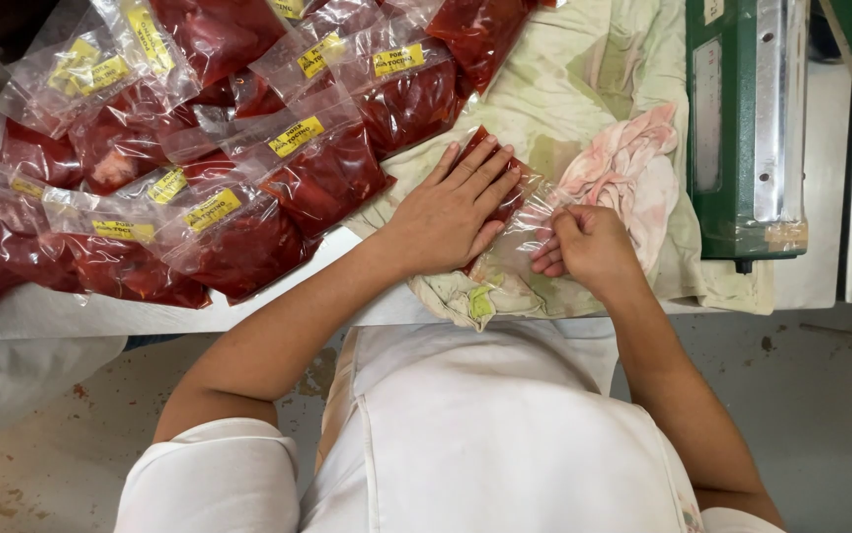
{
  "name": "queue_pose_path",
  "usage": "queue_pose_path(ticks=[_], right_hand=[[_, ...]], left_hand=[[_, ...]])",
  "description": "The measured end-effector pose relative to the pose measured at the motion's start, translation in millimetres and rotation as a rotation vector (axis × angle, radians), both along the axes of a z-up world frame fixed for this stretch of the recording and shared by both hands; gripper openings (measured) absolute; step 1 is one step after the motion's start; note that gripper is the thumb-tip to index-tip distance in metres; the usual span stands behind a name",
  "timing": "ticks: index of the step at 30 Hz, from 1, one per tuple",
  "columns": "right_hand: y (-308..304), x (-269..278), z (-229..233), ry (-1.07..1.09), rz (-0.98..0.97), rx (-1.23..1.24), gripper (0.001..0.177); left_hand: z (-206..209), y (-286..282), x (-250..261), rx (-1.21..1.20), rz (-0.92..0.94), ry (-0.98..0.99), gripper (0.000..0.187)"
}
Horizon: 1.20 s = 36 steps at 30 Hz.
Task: Sealing plastic bags containing food product using a manual heat sealer and applying identification labels.
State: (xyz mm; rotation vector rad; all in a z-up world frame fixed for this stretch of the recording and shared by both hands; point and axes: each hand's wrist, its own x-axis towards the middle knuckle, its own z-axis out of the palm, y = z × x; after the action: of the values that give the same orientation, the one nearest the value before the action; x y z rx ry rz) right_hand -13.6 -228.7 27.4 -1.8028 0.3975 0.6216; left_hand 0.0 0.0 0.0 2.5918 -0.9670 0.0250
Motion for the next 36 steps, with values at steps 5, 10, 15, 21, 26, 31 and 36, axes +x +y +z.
queue_pose_path(ticks=[5, 10, 15, 21, 26, 31, 36], right_hand=[[1, -6, 9, 0.017, -0.006, -0.005, 0.037], [-51, 1, 12, -0.756, 0.182, -0.92, 0.02], [-69, 33, -21, -1.162, 0.446, -0.843, 0.039], [-46, 7, 30, -1.244, 0.334, -0.604, 0.023], [-30, 7, -10, -1.026, 0.544, -0.8, 0.053], [-44, 20, 9, -1.095, 0.254, -0.707, 0.034], [9, -64, 13, -1.191, 0.717, -0.845, 0.042]], left_hand=[[0, -1, 1, 0.009, -0.01, 0.023, 0.062], [0, 1, 0, -0.101, -0.029, 0.018, 0.065], [-12, 1, -30, -0.275, 0.013, -0.144, 0.042], [-8, -1, -100, -0.28, 0.008, -0.247, 0.028], [-15, -1, -108, -0.261, 0.034, -0.308, 0.031], [-13, 2, -109, -0.321, 0.038, -0.291, 0.028], [-24, -1, -119, -0.331, 0.034, -0.281, 0.02]])
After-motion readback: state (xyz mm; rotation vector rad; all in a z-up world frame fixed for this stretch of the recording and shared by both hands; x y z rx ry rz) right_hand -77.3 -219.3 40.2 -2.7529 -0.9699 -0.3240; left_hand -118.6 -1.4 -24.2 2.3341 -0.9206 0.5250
